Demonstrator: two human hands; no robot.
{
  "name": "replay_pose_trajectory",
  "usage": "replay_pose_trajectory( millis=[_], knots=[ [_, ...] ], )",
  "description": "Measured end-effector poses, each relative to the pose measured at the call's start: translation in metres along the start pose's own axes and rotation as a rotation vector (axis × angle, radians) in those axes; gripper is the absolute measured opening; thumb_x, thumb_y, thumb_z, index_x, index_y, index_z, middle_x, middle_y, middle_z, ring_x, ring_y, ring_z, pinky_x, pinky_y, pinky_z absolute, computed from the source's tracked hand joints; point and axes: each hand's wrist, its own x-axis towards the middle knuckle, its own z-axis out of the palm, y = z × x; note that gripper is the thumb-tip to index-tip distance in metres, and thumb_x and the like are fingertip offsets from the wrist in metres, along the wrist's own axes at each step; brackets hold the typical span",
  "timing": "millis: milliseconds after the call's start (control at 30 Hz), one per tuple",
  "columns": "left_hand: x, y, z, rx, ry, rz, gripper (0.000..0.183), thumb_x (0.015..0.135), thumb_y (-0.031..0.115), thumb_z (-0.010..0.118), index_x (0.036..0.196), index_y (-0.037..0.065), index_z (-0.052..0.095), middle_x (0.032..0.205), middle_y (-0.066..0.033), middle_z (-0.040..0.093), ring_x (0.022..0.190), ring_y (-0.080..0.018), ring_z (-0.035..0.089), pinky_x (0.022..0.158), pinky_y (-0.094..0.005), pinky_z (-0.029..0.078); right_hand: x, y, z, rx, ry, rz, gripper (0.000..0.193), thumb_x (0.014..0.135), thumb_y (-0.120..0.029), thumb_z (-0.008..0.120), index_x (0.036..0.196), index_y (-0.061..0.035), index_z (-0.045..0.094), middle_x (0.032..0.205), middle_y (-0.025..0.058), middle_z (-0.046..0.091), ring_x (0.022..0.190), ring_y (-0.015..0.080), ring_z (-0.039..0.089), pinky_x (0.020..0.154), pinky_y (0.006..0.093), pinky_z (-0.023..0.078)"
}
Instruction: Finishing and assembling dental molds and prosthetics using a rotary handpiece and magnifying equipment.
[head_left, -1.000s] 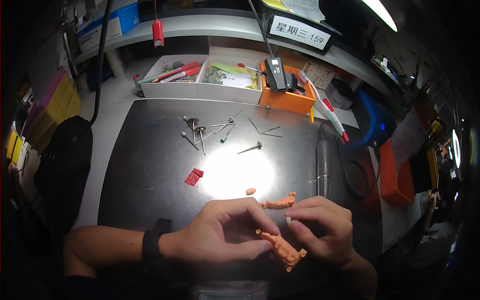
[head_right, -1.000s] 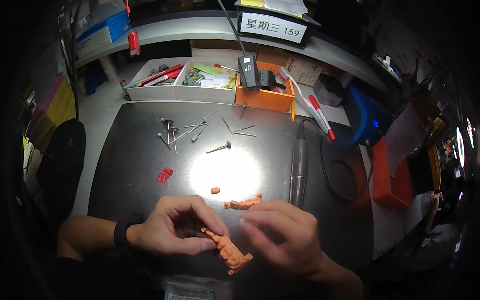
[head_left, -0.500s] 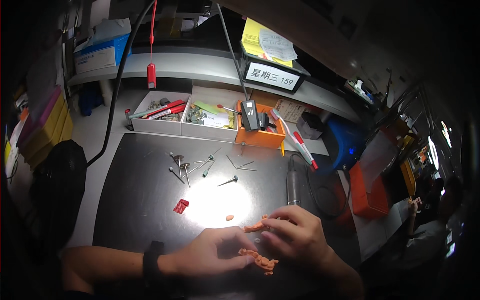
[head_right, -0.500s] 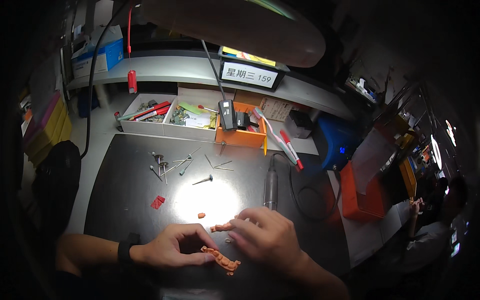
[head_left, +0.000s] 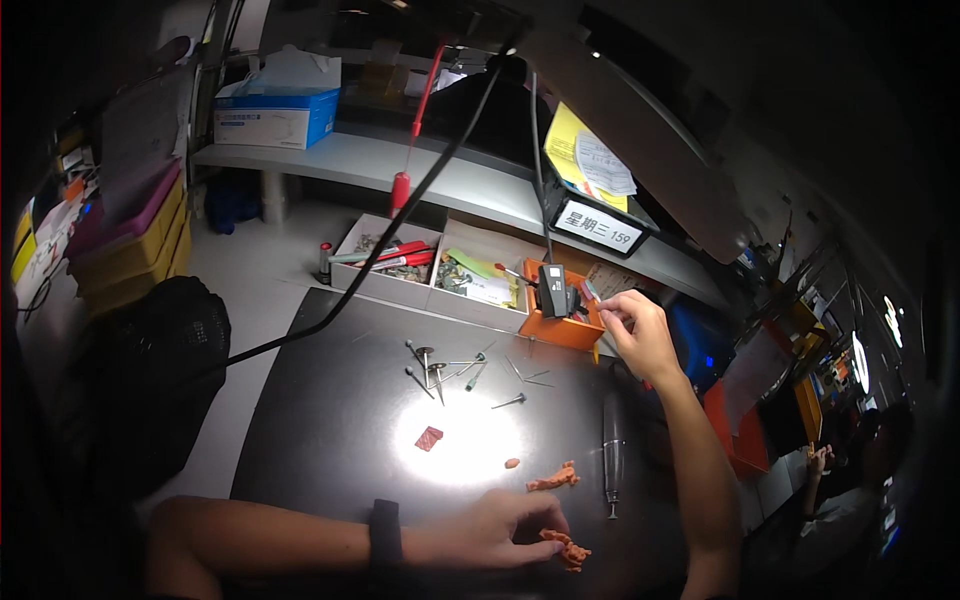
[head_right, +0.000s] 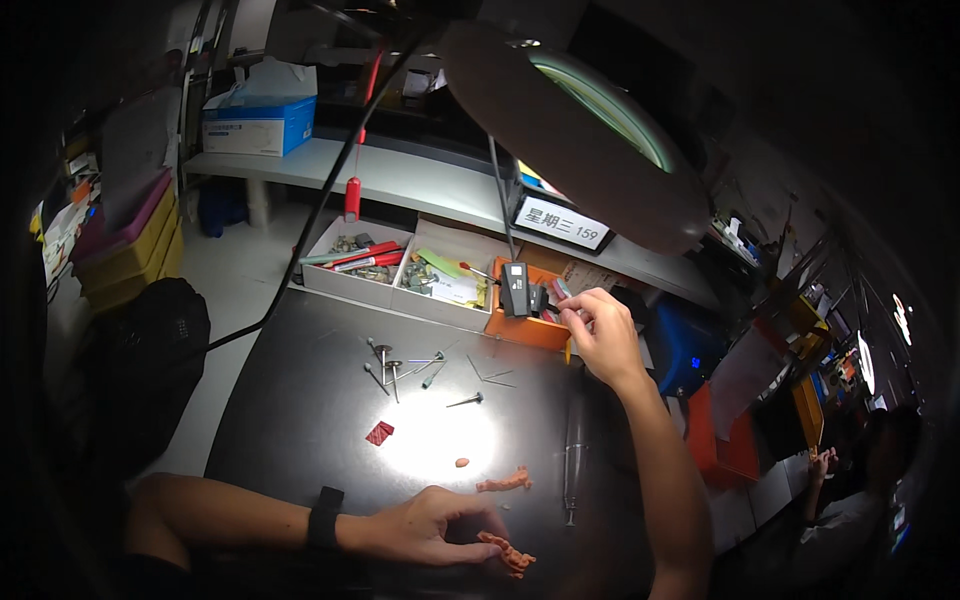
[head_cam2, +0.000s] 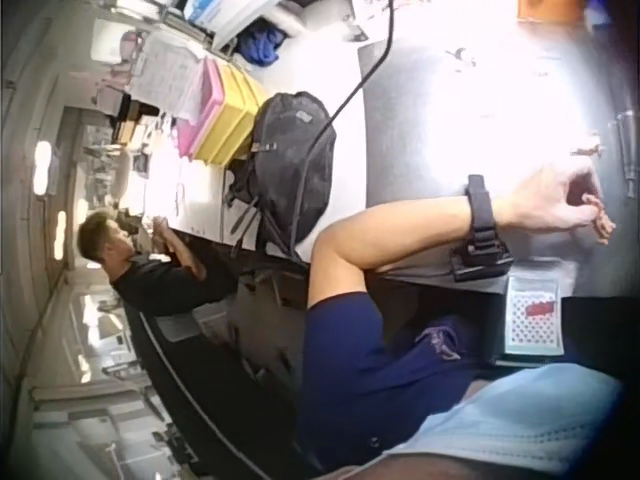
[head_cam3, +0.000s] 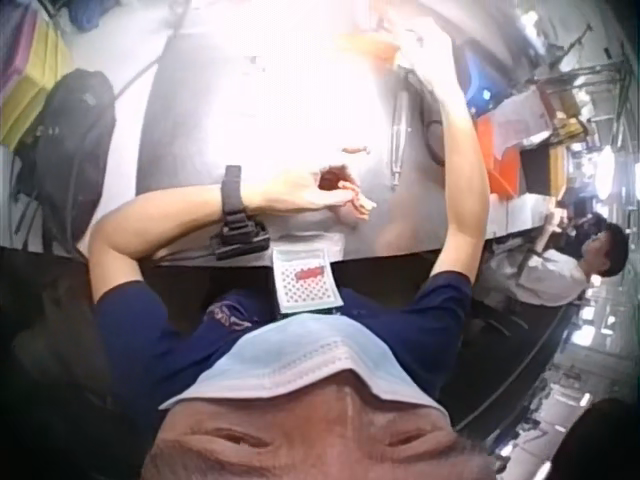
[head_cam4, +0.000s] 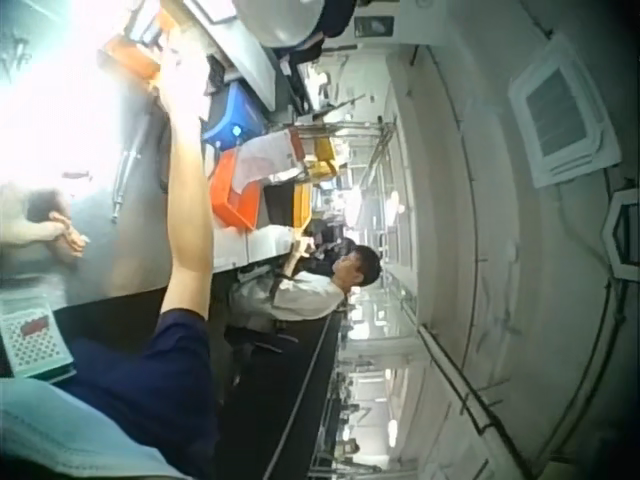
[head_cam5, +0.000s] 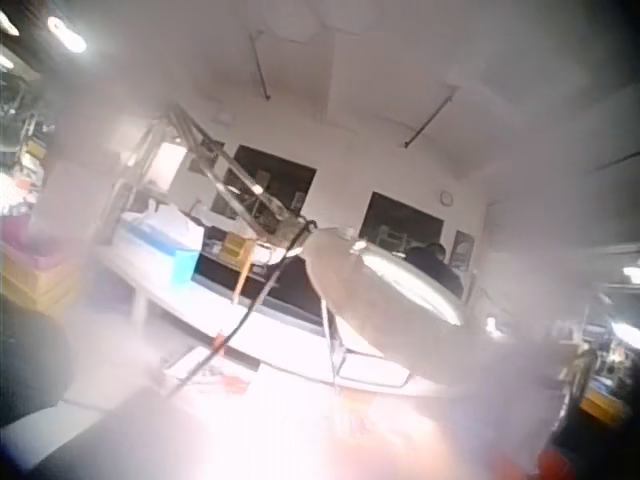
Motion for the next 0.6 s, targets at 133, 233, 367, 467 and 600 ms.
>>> replay_pose_trajectory(
  millis=[133,233,367,467,600],
  knots=[
    [-0.002,0.0,-0.001,0.023,-0.015,0.059,0.021,0.088,0.021,0.065,0.098,0.003,0.06,0.088,-0.0067,0.067,0.077,-0.016,0.064,0.064,-0.0286,0.047,0.024,-0.067,0.031,-0.051,-0.129,-0.291,0.011,0.082,-0.009,0.063,0.093,-0.0066,0.067,0.093,0.0093,0.063,0.078,0.028,0.064,0.07,0.0368,0.051],
    [-0.005,-0.009,0.0,0.043,-0.013,0.111,0.021,0.088,0.02,0.065,0.097,0.002,0.059,0.088,-0.0067,0.066,0.081,-0.0161,0.063,0.067,-0.03,0.048,0.051,-0.109,0.063,-0.166,-0.27,-0.43,0.015,0.083,-0.012,0.063,0.097,-0.0102,0.068,0.1,0.0091,0.061,0.084,0.0309,0.064,0.072,0.0406,0.052],
    [0.003,-0.007,0.005,0.106,-0.03,0.134,0.021,0.088,0.019,0.064,0.095,0.001,0.059,0.087,-0.0081,0.066,0.082,-0.018,0.064,0.07,-0.0295,0.048,0.073,-0.13,0.092,-0.272,-0.306,-0.436,0.021,0.086,-0.014,0.056,0.104,-0.0134,0.067,0.102,0.0092,0.061,0.087,0.0323,0.064,0.074,0.0425,0.053],
    [0.007,0.001,0.003,0.128,-0.14,0.074,0.022,0.084,0.015,0.064,0.101,0.0,0.06,0.093,-0.0126,0.067,0.087,-0.0231,0.065,0.076,-0.0322,0.049,0.083,-0.151,0.111,-0.293,-0.299,-0.326,0.02,0.085,-0.013,0.054,0.098,-0.0097,0.068,0.107,0.0114,0.063,0.087,0.0316,0.066,0.073,0.0421,0.055],
    [-0.001,-0.007,-0.007,0.115,-0.097,0.097,0.038,0.075,0.01,0.061,0.111,-0.002,0.06,0.105,-0.0161,0.066,0.098,-0.0283,0.064,0.091,-0.0367,0.048,0.101,-0.174,0.158,-0.37,-0.403,-0.416,0.016,0.081,-0.012,0.055,0.09,0.0007,0.061,0.083,0.0205,0.066,0.07,0.0361,0.066,0.062,0.0443,0.054]
  ],
)
